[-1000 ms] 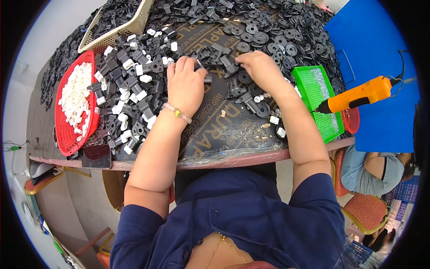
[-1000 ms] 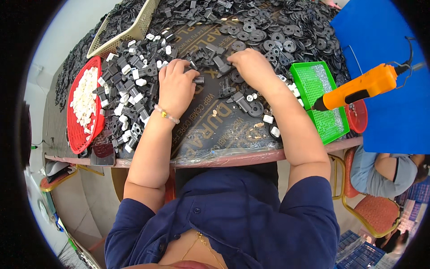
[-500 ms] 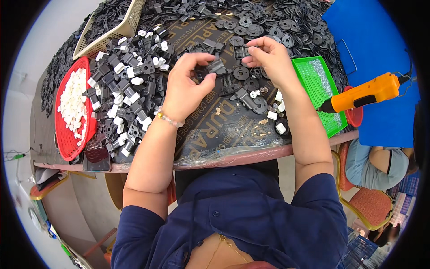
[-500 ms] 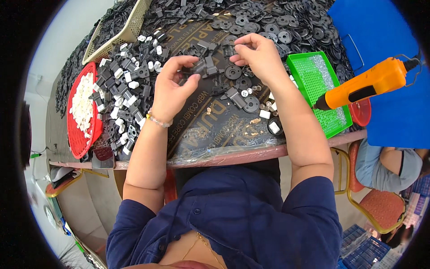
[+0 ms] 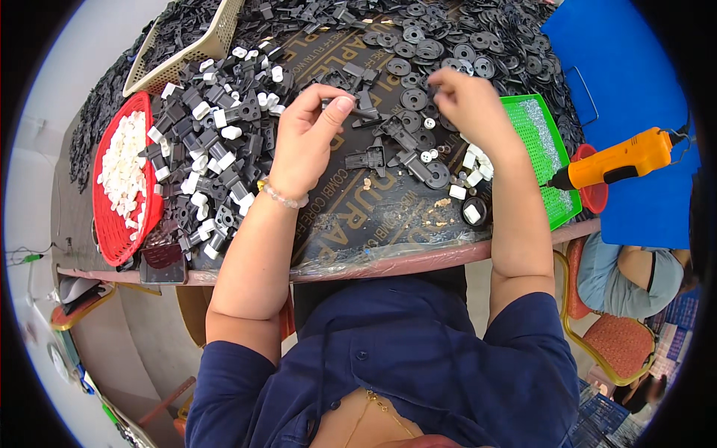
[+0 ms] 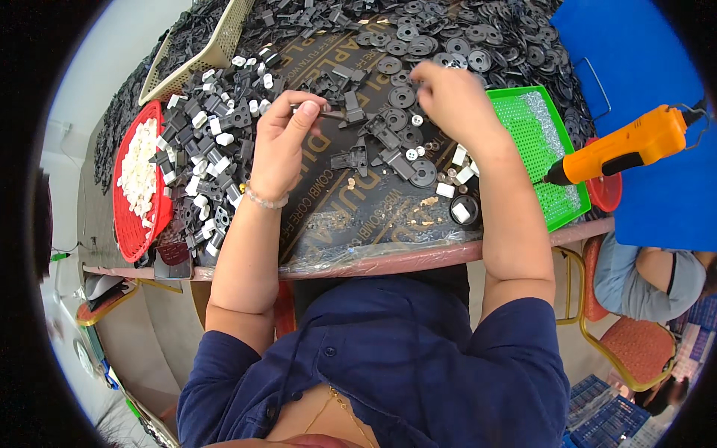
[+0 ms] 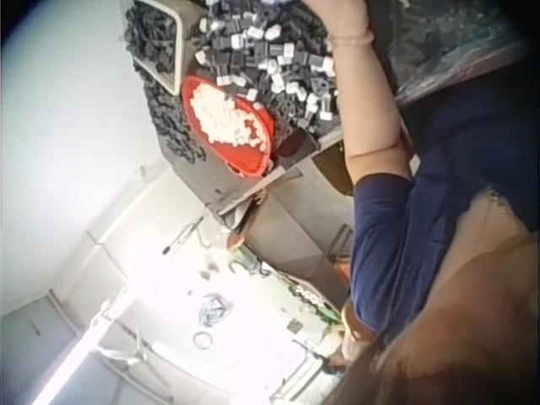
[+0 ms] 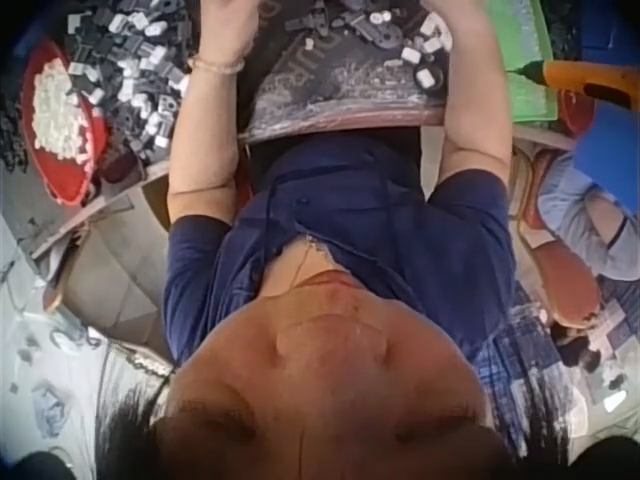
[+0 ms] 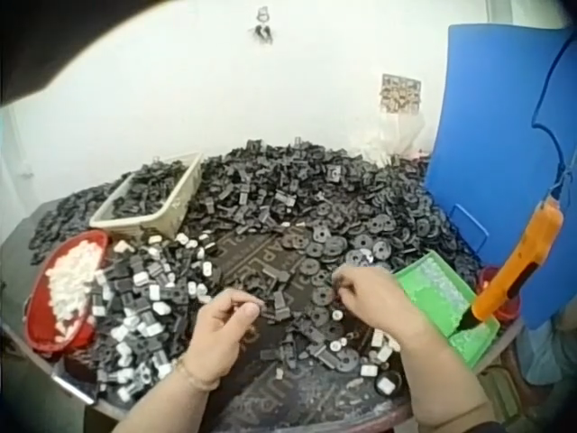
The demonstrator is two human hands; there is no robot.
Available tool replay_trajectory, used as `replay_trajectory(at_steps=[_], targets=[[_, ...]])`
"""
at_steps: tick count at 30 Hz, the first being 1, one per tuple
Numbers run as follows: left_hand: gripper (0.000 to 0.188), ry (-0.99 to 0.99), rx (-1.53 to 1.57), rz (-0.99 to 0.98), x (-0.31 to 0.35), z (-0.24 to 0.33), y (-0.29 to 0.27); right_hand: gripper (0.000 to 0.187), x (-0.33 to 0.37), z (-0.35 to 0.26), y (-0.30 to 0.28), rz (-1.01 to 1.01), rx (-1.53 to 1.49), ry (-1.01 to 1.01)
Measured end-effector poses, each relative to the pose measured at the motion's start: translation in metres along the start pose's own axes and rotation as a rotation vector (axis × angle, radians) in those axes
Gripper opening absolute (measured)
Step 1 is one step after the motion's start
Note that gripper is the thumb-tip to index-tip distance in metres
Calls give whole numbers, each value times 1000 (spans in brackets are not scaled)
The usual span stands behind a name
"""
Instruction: Assembling small black and white plastic components by hand at a factory workbench.
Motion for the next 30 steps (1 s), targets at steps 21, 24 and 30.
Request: replay_trajectory(at_steps=[21,24,30], targets=[[41,-345,712,-177,12,-18,38,48,14,-71,2,70,-859,-195],[32,-355,735,-183,14,-26,38,46,17,-84,-1,134,-589,-320],[20,-321,788,-164,17,-33,38,42,26,-98,-11,232,-385,-409]])
Point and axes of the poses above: each hand's wrist, its own x-axis away from the middle knuckle, its own y-axis out of the palm, z = x × y, the point moved 10 cm from there along -x, towards the middle knuckle, and after that the axes turned 7 degrees about -x, right-handed, at the moved point
